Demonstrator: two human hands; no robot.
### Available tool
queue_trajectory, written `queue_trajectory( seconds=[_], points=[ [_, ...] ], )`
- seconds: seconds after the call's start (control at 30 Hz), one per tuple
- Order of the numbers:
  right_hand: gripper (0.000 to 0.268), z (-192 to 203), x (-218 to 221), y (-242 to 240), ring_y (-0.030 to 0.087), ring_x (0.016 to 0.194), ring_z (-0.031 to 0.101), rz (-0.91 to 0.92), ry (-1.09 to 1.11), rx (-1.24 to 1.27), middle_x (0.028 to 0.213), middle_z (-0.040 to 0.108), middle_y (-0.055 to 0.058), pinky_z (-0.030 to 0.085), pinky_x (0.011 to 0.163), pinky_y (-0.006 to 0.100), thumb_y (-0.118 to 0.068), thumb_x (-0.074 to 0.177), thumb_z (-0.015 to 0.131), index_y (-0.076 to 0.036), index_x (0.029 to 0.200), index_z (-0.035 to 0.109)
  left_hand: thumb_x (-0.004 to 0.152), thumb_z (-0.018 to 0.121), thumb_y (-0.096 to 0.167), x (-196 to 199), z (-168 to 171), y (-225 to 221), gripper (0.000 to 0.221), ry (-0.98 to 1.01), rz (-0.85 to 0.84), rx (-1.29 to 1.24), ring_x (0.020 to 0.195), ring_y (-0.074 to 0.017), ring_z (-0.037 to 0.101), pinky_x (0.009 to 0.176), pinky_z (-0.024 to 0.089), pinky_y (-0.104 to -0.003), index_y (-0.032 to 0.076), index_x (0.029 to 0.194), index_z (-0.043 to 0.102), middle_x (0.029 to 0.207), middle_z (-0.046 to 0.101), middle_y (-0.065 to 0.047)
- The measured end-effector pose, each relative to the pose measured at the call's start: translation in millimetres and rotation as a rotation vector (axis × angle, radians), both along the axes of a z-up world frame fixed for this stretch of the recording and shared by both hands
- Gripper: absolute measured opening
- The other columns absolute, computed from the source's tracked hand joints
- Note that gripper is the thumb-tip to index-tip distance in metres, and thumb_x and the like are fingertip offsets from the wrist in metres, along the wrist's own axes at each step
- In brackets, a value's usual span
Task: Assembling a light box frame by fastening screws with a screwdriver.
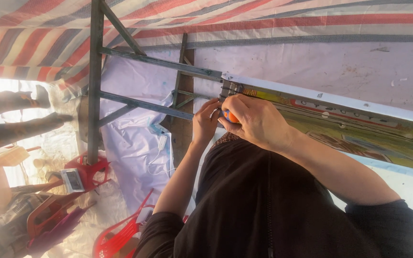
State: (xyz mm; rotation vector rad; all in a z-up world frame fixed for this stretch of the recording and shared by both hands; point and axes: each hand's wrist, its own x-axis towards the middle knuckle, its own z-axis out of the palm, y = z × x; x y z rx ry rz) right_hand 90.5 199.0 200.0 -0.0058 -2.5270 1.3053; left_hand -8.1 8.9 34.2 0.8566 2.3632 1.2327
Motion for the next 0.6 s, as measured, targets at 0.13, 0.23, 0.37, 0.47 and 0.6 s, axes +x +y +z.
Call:
queue_trajectory(
  seconds=[0.13,0.23,0.37,0.47,0.6],
  points=[
    [0.026,4.9,-2.3,-2.7,0.037,0.074,0.073,-0.012,0.021,0.081,0.089,0.068,0.017,0.061,0.056,0.043,-0.012,0.091,0.078,-0.004,0.108,0.059,0.089,0.068,0.0,0.5,-11.2,-3.6,0.028,-0.01,0.007,-0.006,0.111,-0.0387,0.07,0.091,0.057,-0.047,0.015,0.111,0.077,0.123,0.074,-0.011],
    [0.026,6.6,-4.8,-2.2,0.039,0.073,0.072,-0.014,0.03,0.035,0.089,0.069,0.017,0.06,0.057,0.043,-0.012,0.092,0.079,-0.005,0.106,0.059,0.09,0.068,0.001,1.2,-11.4,-4.5,0.029,-0.014,0.009,-0.01,0.11,-0.0386,0.07,0.091,0.058,-0.047,0.016,0.112,0.077,0.123,0.073,-0.011],
    [0.025,-0.7,-4.3,-4.0,0.037,0.073,0.072,-0.028,0.037,0.037,0.087,0.068,0.016,0.06,0.056,0.042,-0.013,0.091,0.079,-0.005,0.106,0.059,0.09,0.068,0.001,2.3,-10.0,-3.6,0.028,-0.01,0.005,-0.018,0.111,-0.0398,0.07,0.091,0.057,-0.048,0.015,0.113,0.077,0.124,0.073,-0.012],
    [0.025,-3.5,-4.1,-6.2,0.034,0.072,0.072,-0.041,0.041,0.084,0.087,0.068,0.013,0.06,0.057,0.04,-0.014,0.092,0.078,-0.006,0.105,0.059,0.092,0.068,0.002,3.8,-11.9,-3.8,0.027,0.005,0.012,-0.029,0.111,-0.04,0.07,0.09,0.057,-0.049,0.015,0.114,0.076,0.125,0.073,-0.011],
    [0.022,-3.6,-4.5,-7.8,0.031,0.069,0.071,-0.061,0.044,0.162,0.084,0.065,0.011,0.059,0.057,0.037,-0.016,0.094,0.076,-0.007,0.104,0.058,0.092,0.068,0.005,7.8,-2.3,0.2,0.028,0.043,0.027,-0.057,0.107,-0.0396,0.07,0.087,0.057,-0.05,0.019,0.115,0.075,0.124,0.073,-0.007]
  ],
)
